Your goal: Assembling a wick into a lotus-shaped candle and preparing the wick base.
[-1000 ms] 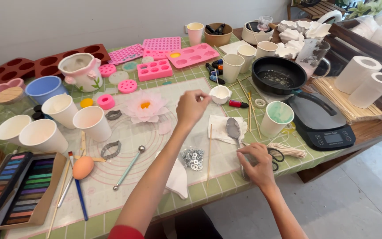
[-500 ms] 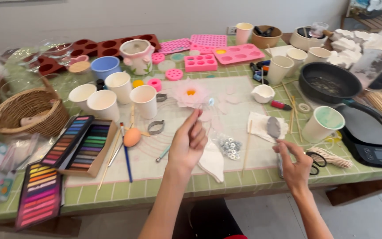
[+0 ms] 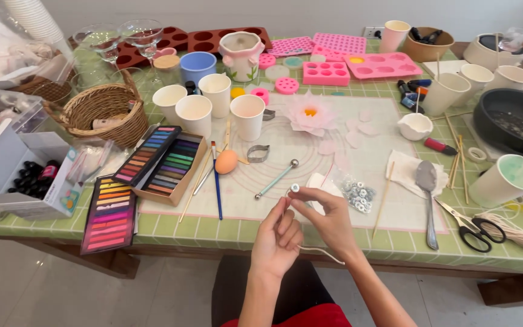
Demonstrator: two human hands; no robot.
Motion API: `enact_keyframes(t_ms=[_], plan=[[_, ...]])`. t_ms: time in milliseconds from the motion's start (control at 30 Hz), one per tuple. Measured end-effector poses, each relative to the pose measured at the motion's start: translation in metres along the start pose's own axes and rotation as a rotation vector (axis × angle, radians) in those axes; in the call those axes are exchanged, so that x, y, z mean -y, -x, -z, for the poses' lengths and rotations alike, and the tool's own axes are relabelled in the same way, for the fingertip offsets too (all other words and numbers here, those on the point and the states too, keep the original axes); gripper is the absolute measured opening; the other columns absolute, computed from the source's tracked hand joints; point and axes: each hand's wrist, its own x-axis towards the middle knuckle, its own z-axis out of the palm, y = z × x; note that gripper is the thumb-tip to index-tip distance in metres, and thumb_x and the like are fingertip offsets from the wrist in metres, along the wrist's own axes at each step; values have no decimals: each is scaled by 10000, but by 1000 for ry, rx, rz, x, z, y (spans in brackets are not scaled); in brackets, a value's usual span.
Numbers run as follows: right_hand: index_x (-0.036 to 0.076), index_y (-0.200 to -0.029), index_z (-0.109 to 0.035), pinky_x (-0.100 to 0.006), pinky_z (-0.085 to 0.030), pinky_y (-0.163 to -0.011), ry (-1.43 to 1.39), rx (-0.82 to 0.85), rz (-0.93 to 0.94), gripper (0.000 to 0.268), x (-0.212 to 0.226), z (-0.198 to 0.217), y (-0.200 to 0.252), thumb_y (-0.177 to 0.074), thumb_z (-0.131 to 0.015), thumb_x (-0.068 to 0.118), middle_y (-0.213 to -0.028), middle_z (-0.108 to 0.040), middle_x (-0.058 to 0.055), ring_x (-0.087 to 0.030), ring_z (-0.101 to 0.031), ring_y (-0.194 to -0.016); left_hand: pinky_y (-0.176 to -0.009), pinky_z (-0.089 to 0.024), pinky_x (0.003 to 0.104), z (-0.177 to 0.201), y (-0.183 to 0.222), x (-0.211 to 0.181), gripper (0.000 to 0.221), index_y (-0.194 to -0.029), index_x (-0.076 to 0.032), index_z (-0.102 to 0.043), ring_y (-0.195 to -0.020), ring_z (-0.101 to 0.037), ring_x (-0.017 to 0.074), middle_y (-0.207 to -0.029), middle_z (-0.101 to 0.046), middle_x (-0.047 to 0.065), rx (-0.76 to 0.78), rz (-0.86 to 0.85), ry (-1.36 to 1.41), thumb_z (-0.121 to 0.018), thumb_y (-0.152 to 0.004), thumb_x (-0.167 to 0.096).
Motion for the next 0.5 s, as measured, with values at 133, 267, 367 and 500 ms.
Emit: enact_keyframes(t_ms=[133,267,367,500], plan=[[-65,-1054,-770,-305,-548,-923,-76,43,-26,176,-9,-8,3,-911,-722,25,-1059,-801,-117,-138,-708,-1000,-432,-241,238,12,5,3,165,-1035,-94,-663,-457,-291,68,-582,-350,-52,53,-10,-32,-601,-1046,-247],[-51,-1047,-775,-319,-574,-872,-190,40,-68,169,-19,-4,3,-917,-711,34,-1026,-794,-114,-137,-704,-943,-426,-242,229,-3,15,6,165,-1041,-92,-673,-455,-307,60,-585,-371,-52,35,-22,-111,-598,-1029,-239],[-41,-1001,-773,-324,-574,-862,-190,3,-120,138,-9,2,5,-916,-712,49,-954,-790,-117,-148,-723,-910,-435,-245,223,-9,19,6,178,-1059,-69,-691,-464,-324,51,-595,-407,-53,41,-63,-265,-608,-1029,-224],[-53,-1009,-743,-315,-551,-861,-323,-36,-215,195,-11,13,0,-993,-637,110,-941,-751,-107,-151,-675,-889,-451,-243,218,-23,24,5,249,-1112,-25,-739,-489,-343,35,-598,-470,-49,21,-165,-611,-627,-1020,-228]])
